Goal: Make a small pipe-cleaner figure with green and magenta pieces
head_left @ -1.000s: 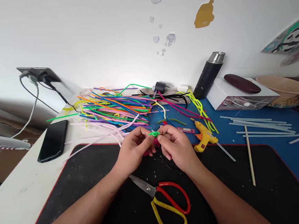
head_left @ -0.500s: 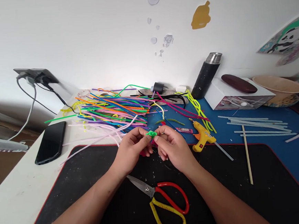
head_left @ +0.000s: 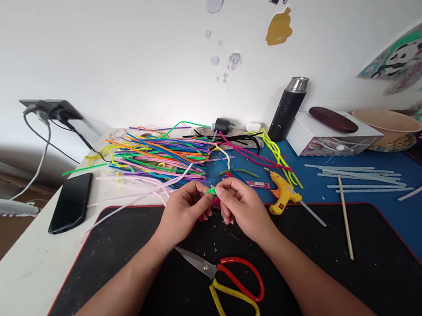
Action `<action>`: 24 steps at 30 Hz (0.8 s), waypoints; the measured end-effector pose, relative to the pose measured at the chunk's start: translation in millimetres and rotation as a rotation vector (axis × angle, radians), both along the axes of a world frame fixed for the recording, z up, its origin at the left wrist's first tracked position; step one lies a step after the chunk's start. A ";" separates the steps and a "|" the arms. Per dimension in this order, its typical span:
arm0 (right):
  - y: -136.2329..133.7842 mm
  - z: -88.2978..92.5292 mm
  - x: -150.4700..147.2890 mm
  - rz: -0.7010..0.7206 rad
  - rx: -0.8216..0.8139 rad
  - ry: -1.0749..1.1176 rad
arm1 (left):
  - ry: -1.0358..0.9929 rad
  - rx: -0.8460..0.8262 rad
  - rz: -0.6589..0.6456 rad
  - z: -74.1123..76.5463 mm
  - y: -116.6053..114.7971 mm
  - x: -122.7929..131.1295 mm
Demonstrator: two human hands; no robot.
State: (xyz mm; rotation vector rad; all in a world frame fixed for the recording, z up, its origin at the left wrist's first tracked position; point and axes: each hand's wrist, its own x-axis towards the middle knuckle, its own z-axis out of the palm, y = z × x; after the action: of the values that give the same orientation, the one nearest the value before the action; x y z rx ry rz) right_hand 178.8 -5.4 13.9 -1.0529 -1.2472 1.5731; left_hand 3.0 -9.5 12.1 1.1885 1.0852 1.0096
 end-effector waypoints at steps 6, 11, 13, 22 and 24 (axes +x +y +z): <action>-0.5 -1.5 3.5 -0.009 0.070 -0.084 | -0.005 -0.026 0.020 0.0 1.2 -1.2; -1.7 -1.5 4.3 -0.014 0.105 -0.156 | 0.198 0.121 0.037 2.0 -1.9 -2.8; -1.0 -2.1 3.1 -0.022 0.109 -0.171 | 0.311 0.210 0.038 3.4 -2.3 -3.6; -4.3 0.2 0.4 0.050 0.072 -0.077 | 0.113 0.072 0.011 3.8 2.3 -5.1; -4.8 1.7 2.2 0.066 0.098 -0.094 | 0.095 0.072 -0.005 5.2 3.7 -6.5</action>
State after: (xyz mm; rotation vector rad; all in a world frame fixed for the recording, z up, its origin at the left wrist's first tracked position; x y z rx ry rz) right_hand 181.0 -10.2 15.6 -1.0424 -1.4215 1.5100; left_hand -3.5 -5.9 17.2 1.3077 1.1278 1.0041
